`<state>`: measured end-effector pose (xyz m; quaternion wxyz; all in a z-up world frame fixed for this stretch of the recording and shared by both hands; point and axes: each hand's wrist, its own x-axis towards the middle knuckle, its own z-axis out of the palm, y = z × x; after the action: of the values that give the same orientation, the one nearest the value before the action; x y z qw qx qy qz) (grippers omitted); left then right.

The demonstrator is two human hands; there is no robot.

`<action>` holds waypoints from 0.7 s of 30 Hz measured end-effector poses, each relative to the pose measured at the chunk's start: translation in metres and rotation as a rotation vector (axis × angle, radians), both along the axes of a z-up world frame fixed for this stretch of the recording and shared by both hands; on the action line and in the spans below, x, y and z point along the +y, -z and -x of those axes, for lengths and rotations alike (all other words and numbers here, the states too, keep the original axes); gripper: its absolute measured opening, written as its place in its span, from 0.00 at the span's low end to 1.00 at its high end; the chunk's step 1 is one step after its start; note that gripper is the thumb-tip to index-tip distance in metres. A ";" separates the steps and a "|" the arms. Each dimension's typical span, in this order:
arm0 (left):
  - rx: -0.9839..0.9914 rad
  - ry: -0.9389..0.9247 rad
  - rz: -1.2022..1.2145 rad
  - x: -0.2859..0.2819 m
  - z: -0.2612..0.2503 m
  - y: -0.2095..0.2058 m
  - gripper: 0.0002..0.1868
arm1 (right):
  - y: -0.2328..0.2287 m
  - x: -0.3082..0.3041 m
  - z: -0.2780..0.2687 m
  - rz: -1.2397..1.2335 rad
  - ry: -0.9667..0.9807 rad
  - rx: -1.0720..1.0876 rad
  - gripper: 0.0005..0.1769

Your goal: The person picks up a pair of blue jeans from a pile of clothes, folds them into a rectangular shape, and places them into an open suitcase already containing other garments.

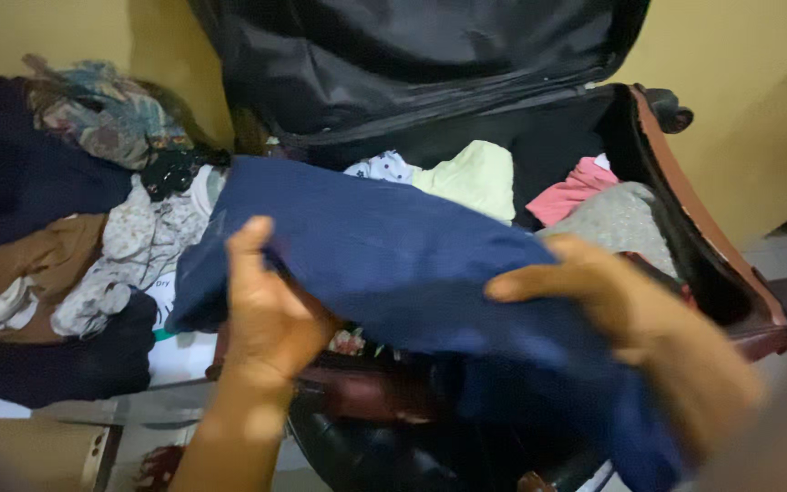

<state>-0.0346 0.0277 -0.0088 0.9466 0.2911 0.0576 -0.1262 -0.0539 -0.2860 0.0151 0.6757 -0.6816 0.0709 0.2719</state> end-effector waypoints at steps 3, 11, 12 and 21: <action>0.177 -0.287 0.067 0.028 -0.011 0.014 0.36 | -0.011 -0.005 0.002 -0.046 -0.001 -0.086 0.30; -0.024 -0.022 -0.140 0.098 -0.041 0.035 0.29 | -0.025 0.016 -0.010 0.546 -0.312 -0.608 0.48; -0.021 -0.035 -0.216 0.102 -0.035 0.017 0.29 | -0.024 0.018 -0.014 0.444 -0.276 -0.597 0.48; -0.679 0.173 -0.150 0.059 -0.031 -0.108 0.31 | -0.030 0.060 -0.023 -0.079 -0.062 -0.357 0.55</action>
<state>-0.0035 0.0868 0.0993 0.8734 0.3889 -0.2763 -0.0974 -0.0310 -0.2258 0.0449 0.6950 -0.6939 -0.0818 0.1698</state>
